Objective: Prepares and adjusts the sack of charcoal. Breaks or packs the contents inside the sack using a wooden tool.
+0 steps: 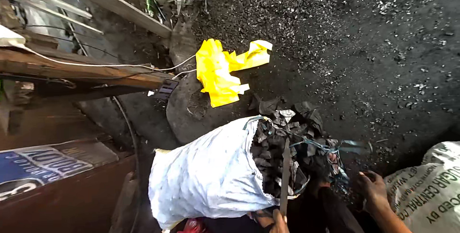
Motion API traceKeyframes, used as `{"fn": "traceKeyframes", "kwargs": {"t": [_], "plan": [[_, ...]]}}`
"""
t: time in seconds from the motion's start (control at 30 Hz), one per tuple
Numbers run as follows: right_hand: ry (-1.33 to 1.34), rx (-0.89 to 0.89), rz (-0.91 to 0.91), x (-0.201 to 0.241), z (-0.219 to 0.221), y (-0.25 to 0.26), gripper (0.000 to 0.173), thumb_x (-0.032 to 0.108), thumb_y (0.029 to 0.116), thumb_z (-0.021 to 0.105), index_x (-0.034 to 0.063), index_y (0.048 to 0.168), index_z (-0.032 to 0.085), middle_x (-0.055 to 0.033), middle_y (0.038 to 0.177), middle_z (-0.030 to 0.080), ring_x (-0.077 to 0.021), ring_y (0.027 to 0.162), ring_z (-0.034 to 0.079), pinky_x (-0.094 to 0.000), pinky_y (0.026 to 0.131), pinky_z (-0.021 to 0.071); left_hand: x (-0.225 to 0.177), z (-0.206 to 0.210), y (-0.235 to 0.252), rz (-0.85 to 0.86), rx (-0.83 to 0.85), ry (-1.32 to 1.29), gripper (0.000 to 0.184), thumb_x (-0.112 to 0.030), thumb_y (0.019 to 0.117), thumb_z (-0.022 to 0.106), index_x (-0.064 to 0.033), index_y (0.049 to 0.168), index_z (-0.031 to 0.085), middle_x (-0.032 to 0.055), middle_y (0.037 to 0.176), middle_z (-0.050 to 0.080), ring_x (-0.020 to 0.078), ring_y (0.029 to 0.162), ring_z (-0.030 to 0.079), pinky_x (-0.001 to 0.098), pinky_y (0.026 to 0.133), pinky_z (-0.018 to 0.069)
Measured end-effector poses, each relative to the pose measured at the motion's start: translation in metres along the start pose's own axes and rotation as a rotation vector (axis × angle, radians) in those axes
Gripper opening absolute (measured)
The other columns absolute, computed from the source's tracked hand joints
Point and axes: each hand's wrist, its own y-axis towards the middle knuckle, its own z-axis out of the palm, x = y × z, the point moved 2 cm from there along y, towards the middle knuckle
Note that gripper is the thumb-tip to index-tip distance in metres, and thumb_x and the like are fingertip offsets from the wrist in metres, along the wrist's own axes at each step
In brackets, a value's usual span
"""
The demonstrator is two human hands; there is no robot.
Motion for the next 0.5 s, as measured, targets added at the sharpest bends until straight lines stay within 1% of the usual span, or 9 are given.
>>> {"fn": "traceKeyframes", "kwargs": {"t": [0.07, 0.13, 0.23, 0.27, 0.3, 0.37, 0.4, 0.43, 0.5], "plan": [[-0.222, -0.004, -0.198, 0.016, 0.001, -0.011, 0.049, 0.007, 0.1038, 0.054, -0.0114, 0.147, 0.040, -0.0382, 0.145, 0.045, -0.0464, 0.134, 0.049, -0.0557, 0.112, 0.0388, 0.011, 0.003, 0.006, 0.025, -0.130, -0.037, 0.044, -0.022, 0.1108, 0.040, 0.0094, 0.141, 0.047, 0.0308, 0.111, 0.069, 0.0443, 0.102, 0.069, 0.0548, 0.093, 0.0522], [-0.466, 0.057, -0.438, 0.045, 0.021, -0.028, 0.043, 0.006, 0.1008, 0.058, -0.0100, 0.140, 0.052, -0.0374, 0.142, 0.048, -0.0517, 0.133, 0.049, -0.0618, 0.110, 0.0400, 0.008, -0.009, 0.010, -0.021, -0.163, -0.078, 0.042, -0.020, 0.1104, 0.041, 0.0074, 0.142, 0.045, 0.0316, 0.111, 0.067, 0.0459, 0.100, 0.069, 0.0554, 0.091, 0.0541], [-0.704, 0.219, -0.841, 0.075, 0.084, -0.044, 0.033, 0.009, 0.0968, 0.065, -0.0027, 0.128, 0.066, -0.0278, 0.136, 0.059, -0.0463, 0.129, 0.055, -0.0593, 0.107, 0.0462, 0.000, -0.035, 0.027, -0.086, -0.088, -0.054, 0.042, -0.023, 0.1114, 0.038, 0.0002, 0.147, 0.041, 0.0265, 0.116, 0.069, 0.0432, 0.107, 0.069, 0.0561, 0.095, 0.0528], [-0.762, 0.304, -0.979, 0.081, 0.108, -0.045, 0.031, 0.007, 0.0961, 0.065, -0.0019, 0.126, 0.068, -0.0255, 0.135, 0.061, -0.0444, 0.129, 0.057, -0.0592, 0.108, 0.0461, -0.003, -0.043, 0.033, -0.075, -0.071, -0.041, 0.044, -0.023, 0.1117, 0.038, -0.0004, 0.149, 0.040, 0.0256, 0.117, 0.069, 0.0422, 0.109, 0.068, 0.0563, 0.096, 0.0519], [-0.872, 0.415, -1.050, 0.087, 0.129, -0.045, 0.033, 0.007, 0.0980, 0.062, 0.0010, 0.130, 0.066, -0.0212, 0.140, 0.060, -0.0411, 0.134, 0.054, -0.0588, 0.111, 0.0427, -0.006, -0.049, 0.038, -0.061, -0.060, -0.031, 0.044, -0.024, 0.1118, 0.037, -0.0007, 0.150, 0.038, 0.0250, 0.117, 0.069, 0.0410, 0.110, 0.068, 0.0558, 0.096, 0.0515], [-1.114, 0.617, -1.003, 0.097, 0.163, -0.044, 0.049, 0.006, 0.1013, 0.056, 0.0093, 0.150, 0.052, -0.0145, 0.161, 0.042, -0.0378, 0.151, 0.033, -0.0643, 0.119, 0.0255, -0.011, -0.057, 0.048, -0.052, -0.044, -0.012, 0.046, -0.024, 0.1122, 0.036, -0.0014, 0.152, 0.035, 0.0242, 0.119, 0.068, 0.0393, 0.111, 0.068, 0.0537, 0.097, 0.0519], [-1.188, 0.654, -0.937, 0.100, 0.174, -0.041, 0.057, 0.006, 0.1017, 0.056, 0.0146, 0.156, 0.044, -0.0142, 0.165, 0.034, -0.0387, 0.156, 0.022, -0.0687, 0.120, 0.0172, -0.012, -0.060, 0.052, -0.058, -0.032, -0.002, 0.046, -0.024, 0.1124, 0.035, -0.0023, 0.153, 0.034, 0.0237, 0.120, 0.068, 0.0386, 0.112, 0.067, 0.0527, 0.097, 0.0519], [-1.232, 0.649, -0.874, 0.102, 0.180, -0.034, 0.062, 0.009, 0.1024, 0.057, 0.0196, 0.160, 0.038, -0.0147, 0.167, 0.030, -0.0402, 0.157, 0.016, -0.0721, 0.119, 0.0129, -0.013, -0.061, 0.055, -0.069, -0.014, 0.012, 0.046, -0.024, 0.1125, 0.035, -0.0034, 0.153, 0.033, 0.0230, 0.122, 0.067, 0.0379, 0.114, 0.067, 0.0521, 0.097, 0.0518], [-1.242, 0.549, -0.785, 0.104, 0.175, -0.014, 0.066, 0.014, 0.1025, 0.059, 0.0237, 0.162, 0.033, -0.0175, 0.167, 0.030, -0.0470, 0.155, 0.015, -0.0784, 0.116, 0.0101, -0.007, -0.056, 0.054, -0.079, 0.030, 0.047, 0.046, -0.023, 0.1122, 0.035, -0.0041, 0.154, 0.032, 0.0228, 0.124, 0.067, 0.0379, 0.115, 0.066, 0.0529, 0.099, 0.0510]]}}
